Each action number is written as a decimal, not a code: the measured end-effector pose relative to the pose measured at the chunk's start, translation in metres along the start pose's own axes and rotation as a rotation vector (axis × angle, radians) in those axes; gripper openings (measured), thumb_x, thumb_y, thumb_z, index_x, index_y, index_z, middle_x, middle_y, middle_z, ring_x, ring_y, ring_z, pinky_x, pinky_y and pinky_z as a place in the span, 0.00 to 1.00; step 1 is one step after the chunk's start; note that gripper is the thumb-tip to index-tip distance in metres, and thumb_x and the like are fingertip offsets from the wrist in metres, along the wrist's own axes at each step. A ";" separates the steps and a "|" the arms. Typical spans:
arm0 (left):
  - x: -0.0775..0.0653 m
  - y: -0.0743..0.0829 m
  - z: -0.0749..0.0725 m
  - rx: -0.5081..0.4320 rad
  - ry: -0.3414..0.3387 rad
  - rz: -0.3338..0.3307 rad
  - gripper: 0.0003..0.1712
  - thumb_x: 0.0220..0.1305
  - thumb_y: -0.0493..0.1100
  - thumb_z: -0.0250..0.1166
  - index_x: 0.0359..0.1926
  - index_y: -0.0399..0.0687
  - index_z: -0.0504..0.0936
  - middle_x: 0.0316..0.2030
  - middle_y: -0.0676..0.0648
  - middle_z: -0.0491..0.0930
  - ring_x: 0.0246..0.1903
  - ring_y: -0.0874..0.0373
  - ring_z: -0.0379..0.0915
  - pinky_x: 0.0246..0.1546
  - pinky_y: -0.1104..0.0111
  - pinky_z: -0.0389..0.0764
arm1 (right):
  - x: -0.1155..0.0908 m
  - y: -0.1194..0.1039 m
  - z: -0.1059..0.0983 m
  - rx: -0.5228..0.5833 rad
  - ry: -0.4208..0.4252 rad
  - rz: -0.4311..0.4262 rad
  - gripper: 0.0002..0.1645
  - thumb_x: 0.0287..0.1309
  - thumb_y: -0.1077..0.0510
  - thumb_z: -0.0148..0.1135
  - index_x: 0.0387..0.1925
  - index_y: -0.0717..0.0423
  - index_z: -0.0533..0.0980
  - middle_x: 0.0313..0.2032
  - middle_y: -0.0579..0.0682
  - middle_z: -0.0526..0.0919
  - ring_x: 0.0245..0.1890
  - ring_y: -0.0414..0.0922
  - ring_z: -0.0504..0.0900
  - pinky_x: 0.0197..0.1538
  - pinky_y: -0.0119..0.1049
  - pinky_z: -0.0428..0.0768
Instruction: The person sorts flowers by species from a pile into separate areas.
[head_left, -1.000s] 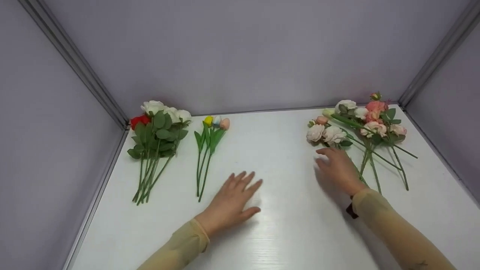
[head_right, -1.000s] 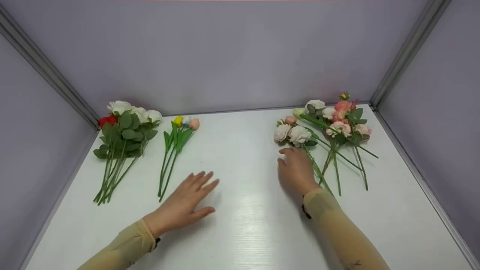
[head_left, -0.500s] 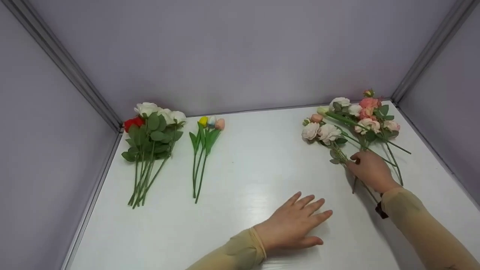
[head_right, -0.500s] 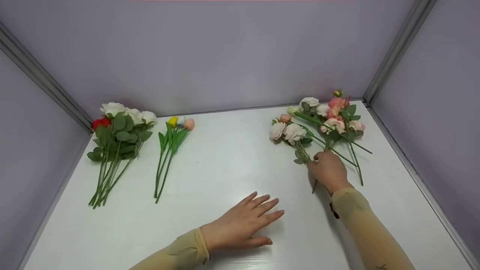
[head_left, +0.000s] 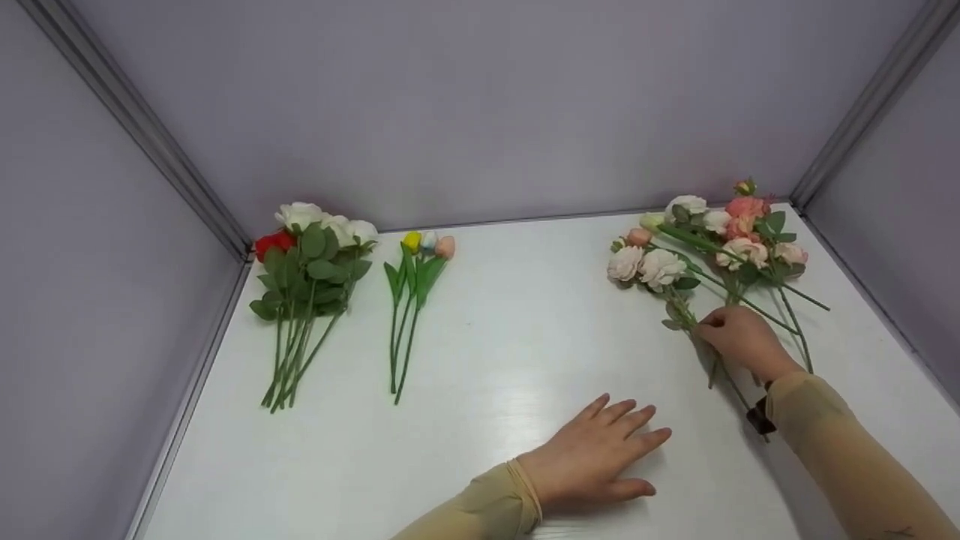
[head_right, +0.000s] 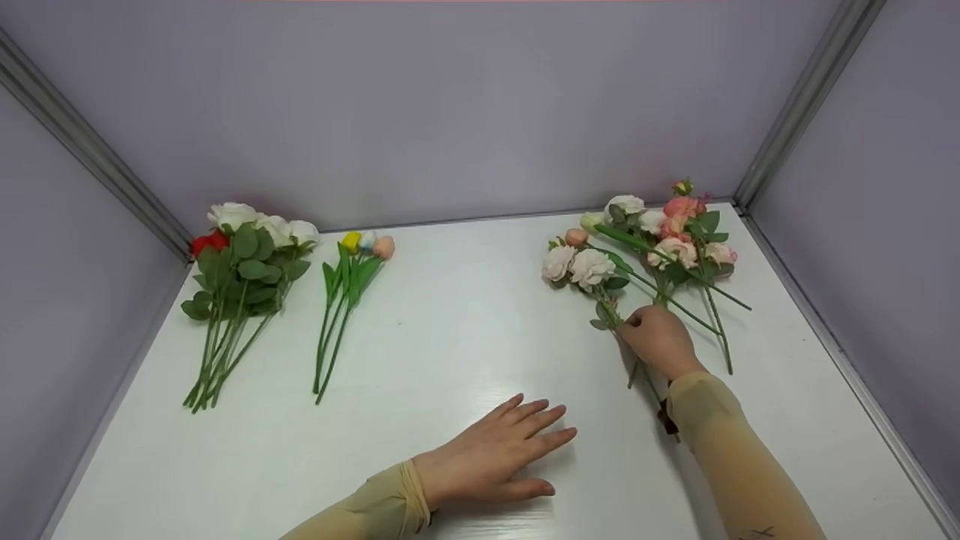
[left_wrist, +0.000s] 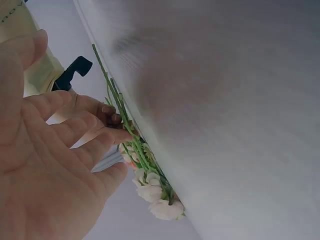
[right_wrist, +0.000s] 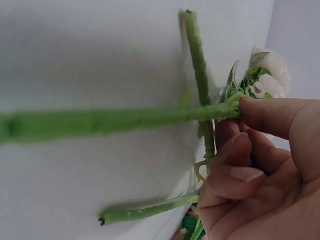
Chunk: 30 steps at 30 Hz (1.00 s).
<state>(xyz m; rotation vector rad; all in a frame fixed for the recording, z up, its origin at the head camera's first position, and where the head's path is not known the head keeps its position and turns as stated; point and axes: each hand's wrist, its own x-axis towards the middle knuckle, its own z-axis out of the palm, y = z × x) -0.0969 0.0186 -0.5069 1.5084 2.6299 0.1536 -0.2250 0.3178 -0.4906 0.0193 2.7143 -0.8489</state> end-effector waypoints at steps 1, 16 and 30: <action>0.000 -0.001 0.000 -0.007 0.000 -0.002 0.42 0.74 0.73 0.43 0.82 0.66 0.52 0.80 0.53 0.51 0.78 0.56 0.45 0.77 0.56 0.49 | 0.000 0.000 0.000 0.005 -0.003 -0.001 0.24 0.72 0.49 0.58 0.52 0.67 0.81 0.42 0.58 0.84 0.36 0.50 0.77 0.33 0.40 0.78; -0.015 -0.032 -0.014 -0.348 0.131 -0.183 0.32 0.79 0.62 0.51 0.74 0.54 0.71 0.72 0.52 0.69 0.71 0.57 0.63 0.71 0.65 0.63 | -0.015 -0.054 0.020 0.318 0.044 -0.099 0.29 0.70 0.39 0.62 0.52 0.61 0.81 0.37 0.56 0.82 0.33 0.50 0.79 0.37 0.47 0.81; -0.029 -0.062 -0.016 -1.405 0.416 -0.492 0.15 0.70 0.40 0.69 0.54 0.38 0.84 0.40 0.50 0.87 0.38 0.57 0.85 0.39 0.64 0.87 | -0.023 -0.139 0.075 0.870 0.117 -0.263 0.21 0.64 0.49 0.72 0.46 0.64 0.82 0.33 0.57 0.83 0.28 0.46 0.80 0.35 0.39 0.85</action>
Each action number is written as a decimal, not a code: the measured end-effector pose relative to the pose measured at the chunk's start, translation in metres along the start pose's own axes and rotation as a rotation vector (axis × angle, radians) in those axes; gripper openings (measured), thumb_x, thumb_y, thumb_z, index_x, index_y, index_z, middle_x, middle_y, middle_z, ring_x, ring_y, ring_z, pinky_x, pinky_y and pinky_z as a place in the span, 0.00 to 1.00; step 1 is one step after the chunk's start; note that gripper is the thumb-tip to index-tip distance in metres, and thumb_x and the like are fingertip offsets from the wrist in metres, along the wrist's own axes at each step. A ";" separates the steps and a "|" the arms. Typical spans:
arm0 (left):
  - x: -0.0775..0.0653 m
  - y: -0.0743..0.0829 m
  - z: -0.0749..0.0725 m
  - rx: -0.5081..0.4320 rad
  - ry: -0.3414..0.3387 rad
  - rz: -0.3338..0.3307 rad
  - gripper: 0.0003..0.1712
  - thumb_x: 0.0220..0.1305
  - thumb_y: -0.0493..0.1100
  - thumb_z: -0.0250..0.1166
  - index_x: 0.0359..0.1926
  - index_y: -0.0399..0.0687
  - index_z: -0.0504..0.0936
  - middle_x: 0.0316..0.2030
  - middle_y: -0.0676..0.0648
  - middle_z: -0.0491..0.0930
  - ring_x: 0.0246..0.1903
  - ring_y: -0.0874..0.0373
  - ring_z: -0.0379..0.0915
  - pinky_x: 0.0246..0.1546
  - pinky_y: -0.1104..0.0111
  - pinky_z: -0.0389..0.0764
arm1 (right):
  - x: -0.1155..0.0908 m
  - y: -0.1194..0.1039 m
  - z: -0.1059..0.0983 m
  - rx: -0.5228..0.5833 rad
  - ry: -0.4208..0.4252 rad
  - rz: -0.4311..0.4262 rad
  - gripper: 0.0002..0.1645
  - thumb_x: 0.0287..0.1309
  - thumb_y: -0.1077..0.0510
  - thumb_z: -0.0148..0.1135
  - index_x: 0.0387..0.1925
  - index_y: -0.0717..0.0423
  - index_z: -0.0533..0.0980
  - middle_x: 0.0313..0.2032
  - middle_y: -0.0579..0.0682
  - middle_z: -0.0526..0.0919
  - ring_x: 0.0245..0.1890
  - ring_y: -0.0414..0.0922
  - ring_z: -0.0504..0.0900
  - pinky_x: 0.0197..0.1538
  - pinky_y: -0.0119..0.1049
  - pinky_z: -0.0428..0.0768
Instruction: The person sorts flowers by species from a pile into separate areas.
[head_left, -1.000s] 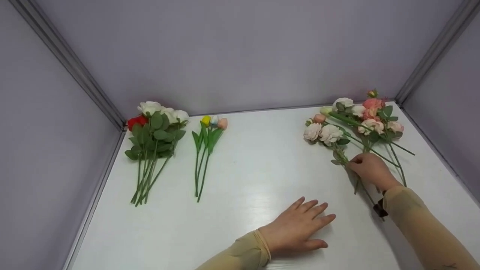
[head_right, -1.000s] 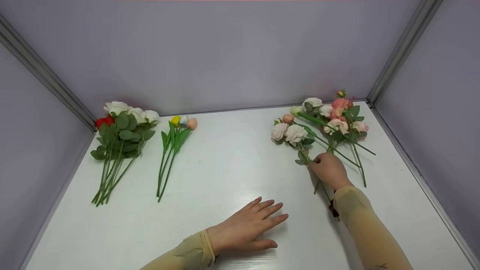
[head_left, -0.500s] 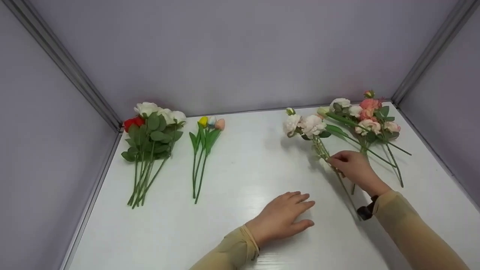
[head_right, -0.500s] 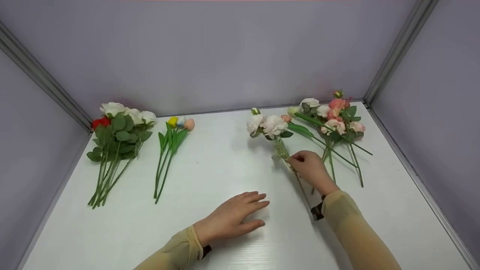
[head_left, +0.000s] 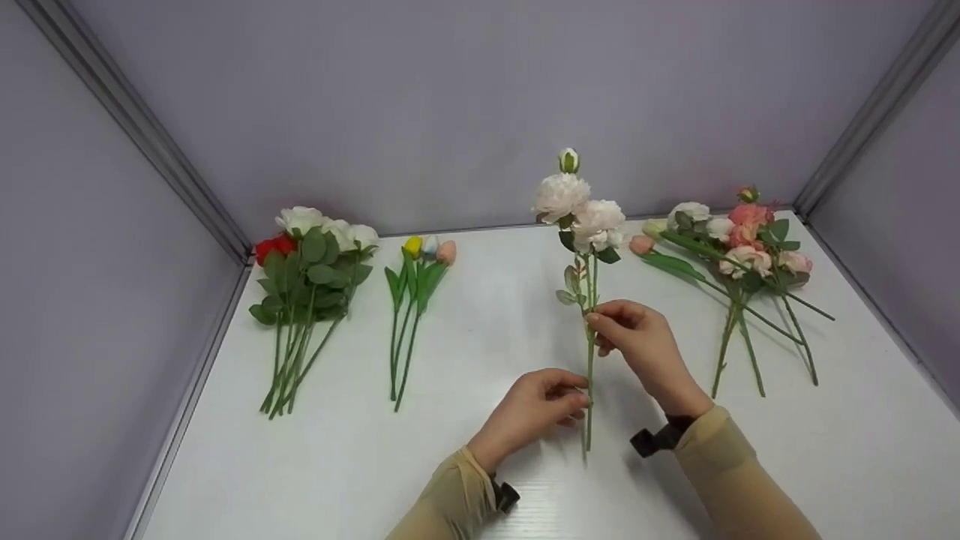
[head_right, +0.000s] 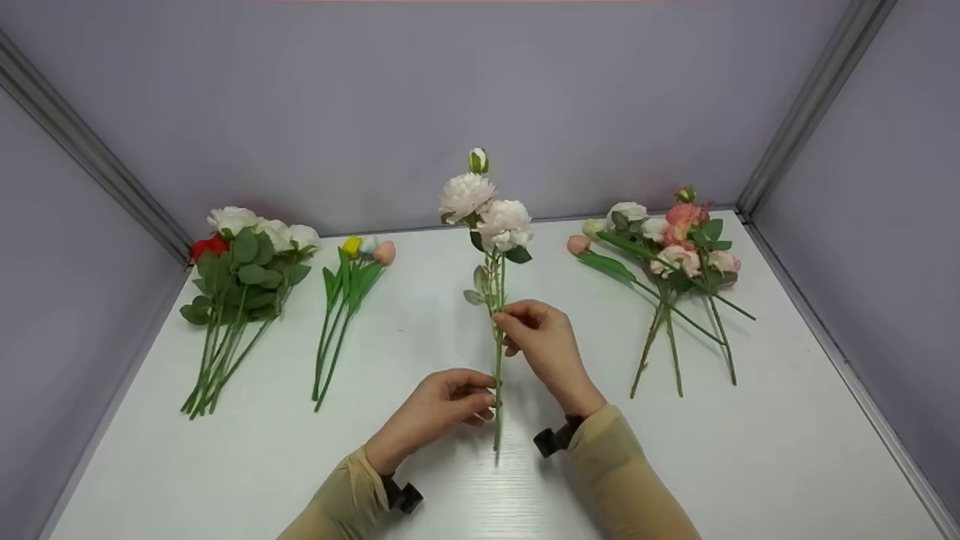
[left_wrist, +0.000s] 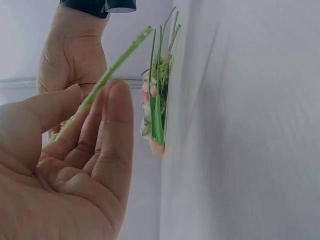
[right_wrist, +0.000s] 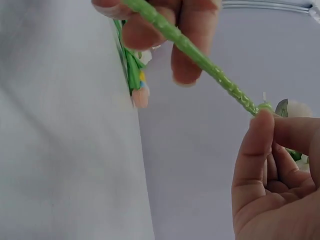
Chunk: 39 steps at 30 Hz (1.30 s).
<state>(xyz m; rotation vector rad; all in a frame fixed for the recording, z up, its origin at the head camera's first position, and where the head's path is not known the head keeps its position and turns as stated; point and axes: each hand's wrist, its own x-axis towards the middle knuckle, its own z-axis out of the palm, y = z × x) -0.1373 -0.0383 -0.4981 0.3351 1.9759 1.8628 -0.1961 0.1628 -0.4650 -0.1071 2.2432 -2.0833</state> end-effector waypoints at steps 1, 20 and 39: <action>0.000 -0.002 0.001 -0.024 0.004 -0.005 0.14 0.69 0.39 0.69 0.52 0.37 0.85 0.39 0.49 0.87 0.38 0.57 0.85 0.39 0.64 0.87 | -0.002 0.002 0.002 0.012 0.007 -0.005 0.21 0.64 0.49 0.72 0.46 0.64 0.82 0.33 0.57 0.83 0.28 0.47 0.79 0.35 0.39 0.85; -0.003 -0.012 0.000 0.141 0.102 0.004 0.04 0.66 0.41 0.71 0.39 0.51 0.83 0.32 0.55 0.84 0.30 0.62 0.82 0.31 0.69 0.84 | -0.018 0.010 0.021 0.074 -0.031 0.020 0.26 0.62 0.57 0.74 0.56 0.69 0.77 0.45 0.61 0.87 0.40 0.52 0.86 0.45 0.44 0.87; 0.005 -0.008 -0.011 0.092 0.131 0.002 0.04 0.66 0.40 0.71 0.40 0.47 0.85 0.32 0.53 0.85 0.31 0.60 0.82 0.31 0.68 0.85 | -0.005 0.012 0.021 0.049 -0.051 0.044 0.27 0.67 0.54 0.70 0.60 0.66 0.75 0.49 0.61 0.84 0.45 0.52 0.86 0.47 0.43 0.87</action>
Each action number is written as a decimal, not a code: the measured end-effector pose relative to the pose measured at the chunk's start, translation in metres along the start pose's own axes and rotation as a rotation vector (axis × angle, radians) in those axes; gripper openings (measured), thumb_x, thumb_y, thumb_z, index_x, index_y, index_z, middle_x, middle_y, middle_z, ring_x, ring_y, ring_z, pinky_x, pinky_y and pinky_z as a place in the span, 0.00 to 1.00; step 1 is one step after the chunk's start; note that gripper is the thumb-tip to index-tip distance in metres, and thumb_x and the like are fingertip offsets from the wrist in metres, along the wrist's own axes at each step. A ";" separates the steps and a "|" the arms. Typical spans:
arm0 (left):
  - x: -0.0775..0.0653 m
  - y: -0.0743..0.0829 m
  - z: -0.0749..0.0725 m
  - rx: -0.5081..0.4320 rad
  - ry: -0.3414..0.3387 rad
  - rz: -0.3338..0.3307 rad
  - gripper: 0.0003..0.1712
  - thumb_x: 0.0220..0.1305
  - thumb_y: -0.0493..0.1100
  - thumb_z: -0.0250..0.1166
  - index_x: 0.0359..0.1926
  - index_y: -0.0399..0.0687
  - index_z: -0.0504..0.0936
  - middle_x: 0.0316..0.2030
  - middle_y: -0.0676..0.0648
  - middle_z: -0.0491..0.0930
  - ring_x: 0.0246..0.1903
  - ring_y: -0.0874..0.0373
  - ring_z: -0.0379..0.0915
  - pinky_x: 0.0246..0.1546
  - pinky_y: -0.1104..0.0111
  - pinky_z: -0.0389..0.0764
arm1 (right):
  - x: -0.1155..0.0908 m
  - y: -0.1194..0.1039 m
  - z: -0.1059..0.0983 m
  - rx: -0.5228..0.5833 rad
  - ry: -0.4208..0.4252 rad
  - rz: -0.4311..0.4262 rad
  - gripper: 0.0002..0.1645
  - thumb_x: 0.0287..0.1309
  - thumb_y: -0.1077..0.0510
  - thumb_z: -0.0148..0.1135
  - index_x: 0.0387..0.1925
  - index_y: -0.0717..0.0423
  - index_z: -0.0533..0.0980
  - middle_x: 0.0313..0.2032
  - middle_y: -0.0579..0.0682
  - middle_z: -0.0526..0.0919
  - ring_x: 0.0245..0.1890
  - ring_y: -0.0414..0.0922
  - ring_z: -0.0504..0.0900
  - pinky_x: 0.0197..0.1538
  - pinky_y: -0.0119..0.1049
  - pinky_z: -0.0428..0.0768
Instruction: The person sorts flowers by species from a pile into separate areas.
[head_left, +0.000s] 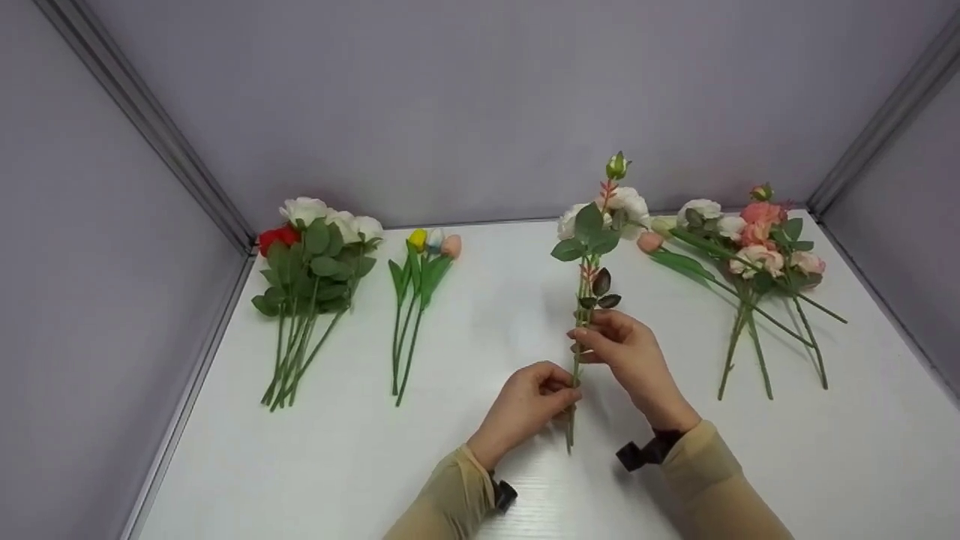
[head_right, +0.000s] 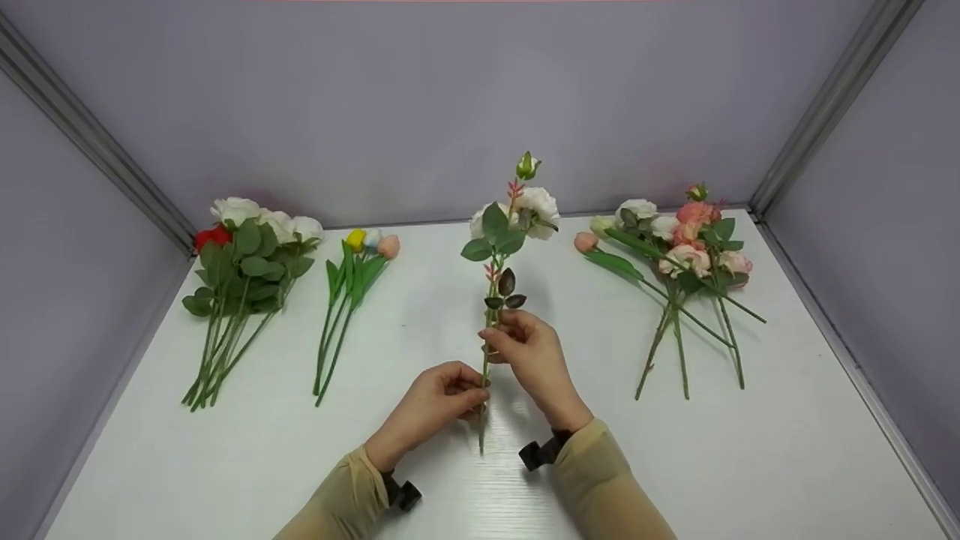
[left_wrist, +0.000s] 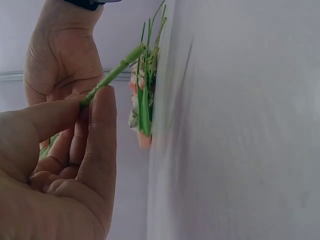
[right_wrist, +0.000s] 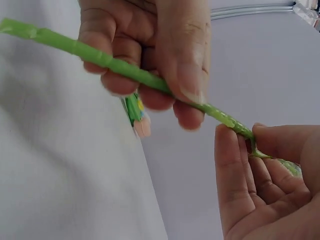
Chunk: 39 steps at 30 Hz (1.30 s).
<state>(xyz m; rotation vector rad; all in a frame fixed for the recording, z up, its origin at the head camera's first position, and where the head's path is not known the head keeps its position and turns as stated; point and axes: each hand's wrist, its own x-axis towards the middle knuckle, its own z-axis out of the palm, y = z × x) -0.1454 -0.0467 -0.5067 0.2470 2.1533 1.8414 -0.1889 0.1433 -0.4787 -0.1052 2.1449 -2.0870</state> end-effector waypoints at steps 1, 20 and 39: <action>0.003 0.001 -0.004 0.002 0.007 -0.010 0.04 0.67 0.40 0.71 0.40 0.46 0.85 0.32 0.52 0.85 0.31 0.60 0.82 0.31 0.67 0.85 | 0.001 0.001 -0.002 -0.015 -0.004 -0.003 0.29 0.68 0.52 0.69 0.62 0.65 0.74 0.51 0.62 0.83 0.47 0.53 0.85 0.48 0.43 0.86; 0.058 -0.003 -0.054 0.241 0.125 -0.314 0.18 0.66 0.35 0.69 0.55 0.37 0.76 0.36 0.44 0.80 0.28 0.57 0.83 0.30 0.67 0.86 | -0.003 0.022 -0.028 -0.261 -0.072 0.124 0.32 0.72 0.44 0.62 0.67 0.60 0.72 0.62 0.57 0.78 0.60 0.54 0.78 0.58 0.48 0.81; 0.017 0.019 0.002 1.174 -0.131 0.365 0.40 0.75 0.61 0.59 0.78 0.49 0.61 0.74 0.44 0.64 0.73 0.48 0.58 0.73 0.60 0.60 | 0.031 0.012 -0.156 -0.936 0.173 -0.052 0.21 0.78 0.55 0.51 0.59 0.64 0.80 0.49 0.62 0.84 0.42 0.54 0.78 0.41 0.50 0.76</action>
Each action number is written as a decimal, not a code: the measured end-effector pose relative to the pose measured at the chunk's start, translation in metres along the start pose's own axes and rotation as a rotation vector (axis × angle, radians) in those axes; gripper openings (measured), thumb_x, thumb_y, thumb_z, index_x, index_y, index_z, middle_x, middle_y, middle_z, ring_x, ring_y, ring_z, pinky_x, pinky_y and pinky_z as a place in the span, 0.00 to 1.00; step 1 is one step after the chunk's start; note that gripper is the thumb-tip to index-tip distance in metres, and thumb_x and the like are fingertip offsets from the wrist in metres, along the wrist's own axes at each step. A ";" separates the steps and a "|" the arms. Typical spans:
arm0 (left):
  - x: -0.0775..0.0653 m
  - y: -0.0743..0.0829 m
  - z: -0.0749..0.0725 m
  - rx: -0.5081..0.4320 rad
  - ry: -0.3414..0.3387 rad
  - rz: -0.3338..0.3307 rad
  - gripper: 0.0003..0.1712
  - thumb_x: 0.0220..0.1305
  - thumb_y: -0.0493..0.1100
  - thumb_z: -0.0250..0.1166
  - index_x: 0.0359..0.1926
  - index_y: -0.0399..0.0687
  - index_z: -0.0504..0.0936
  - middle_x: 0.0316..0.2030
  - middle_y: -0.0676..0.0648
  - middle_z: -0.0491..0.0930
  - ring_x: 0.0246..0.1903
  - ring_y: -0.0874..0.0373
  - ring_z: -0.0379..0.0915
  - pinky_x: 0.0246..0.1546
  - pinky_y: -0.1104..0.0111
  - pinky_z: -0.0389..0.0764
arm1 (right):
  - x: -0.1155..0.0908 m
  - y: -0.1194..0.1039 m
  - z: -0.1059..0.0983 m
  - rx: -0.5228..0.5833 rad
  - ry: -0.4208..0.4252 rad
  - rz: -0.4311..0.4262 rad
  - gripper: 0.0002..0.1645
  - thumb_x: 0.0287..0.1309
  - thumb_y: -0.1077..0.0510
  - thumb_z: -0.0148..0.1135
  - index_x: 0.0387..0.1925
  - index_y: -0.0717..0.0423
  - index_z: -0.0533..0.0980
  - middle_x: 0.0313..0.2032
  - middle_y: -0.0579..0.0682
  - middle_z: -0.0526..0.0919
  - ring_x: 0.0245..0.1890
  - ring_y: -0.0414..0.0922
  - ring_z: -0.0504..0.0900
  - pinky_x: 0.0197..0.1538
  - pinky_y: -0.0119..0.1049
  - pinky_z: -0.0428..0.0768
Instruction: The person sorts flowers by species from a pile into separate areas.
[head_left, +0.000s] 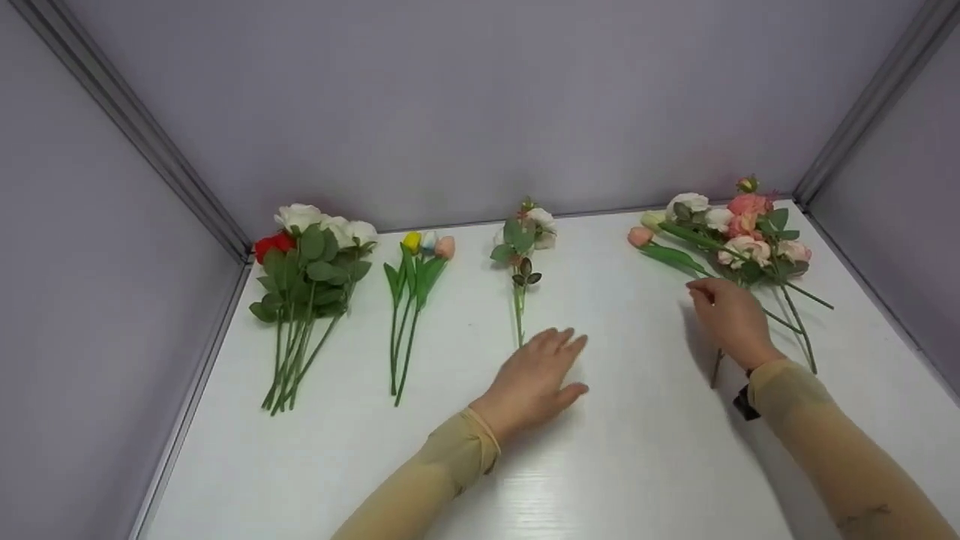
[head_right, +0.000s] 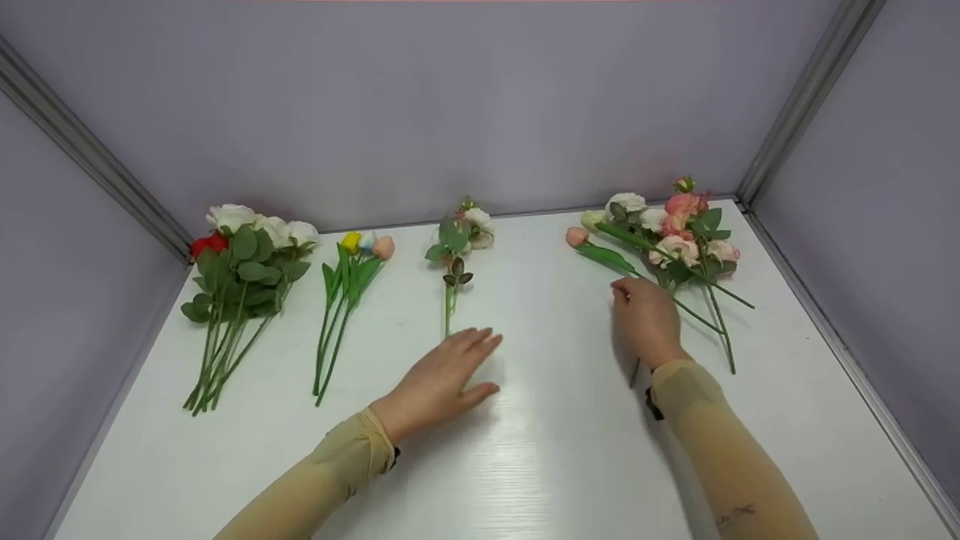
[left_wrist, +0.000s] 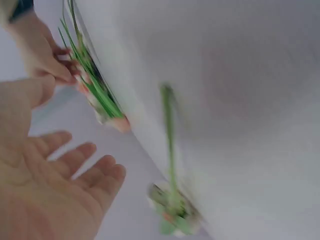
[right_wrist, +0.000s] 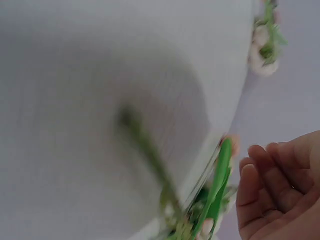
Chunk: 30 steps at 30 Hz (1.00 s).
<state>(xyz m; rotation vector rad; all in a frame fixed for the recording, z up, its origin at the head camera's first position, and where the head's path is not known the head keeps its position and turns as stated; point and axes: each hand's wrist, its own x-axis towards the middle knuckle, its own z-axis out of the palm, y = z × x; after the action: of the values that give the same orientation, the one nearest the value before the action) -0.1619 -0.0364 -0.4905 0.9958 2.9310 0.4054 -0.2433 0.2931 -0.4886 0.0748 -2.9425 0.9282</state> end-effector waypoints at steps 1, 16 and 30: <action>-0.001 0.009 0.002 0.045 -0.030 0.062 0.41 0.75 0.63 0.57 0.79 0.50 0.59 0.76 0.44 0.61 0.75 0.48 0.55 0.75 0.60 0.55 | 0.006 0.007 -0.005 -0.045 0.012 -0.003 0.21 0.78 0.56 0.51 0.58 0.66 0.80 0.49 0.64 0.84 0.42 0.56 0.79 0.42 0.53 0.76; -0.011 0.081 0.032 0.191 -0.111 0.436 0.40 0.75 0.71 0.47 0.79 0.61 0.59 0.77 0.51 0.58 0.77 0.53 0.49 0.75 0.60 0.54 | 0.042 0.032 -0.011 -0.468 0.015 -0.072 0.10 0.64 0.73 0.52 0.32 0.73 0.80 0.29 0.70 0.81 0.31 0.69 0.81 0.32 0.65 0.79; -0.009 0.054 0.027 0.018 -0.053 0.336 0.33 0.78 0.62 0.52 0.77 0.54 0.66 0.75 0.49 0.64 0.74 0.53 0.58 0.74 0.65 0.56 | 0.031 0.004 -0.036 -0.244 0.032 -0.117 0.11 0.68 0.70 0.53 0.45 0.72 0.81 0.41 0.70 0.82 0.42 0.66 0.79 0.44 0.64 0.77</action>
<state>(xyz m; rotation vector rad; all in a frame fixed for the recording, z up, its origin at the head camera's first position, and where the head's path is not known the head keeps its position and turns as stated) -0.1200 0.0063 -0.5033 1.4820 2.7248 0.3515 -0.2727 0.3158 -0.4593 0.2161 -2.9578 0.5462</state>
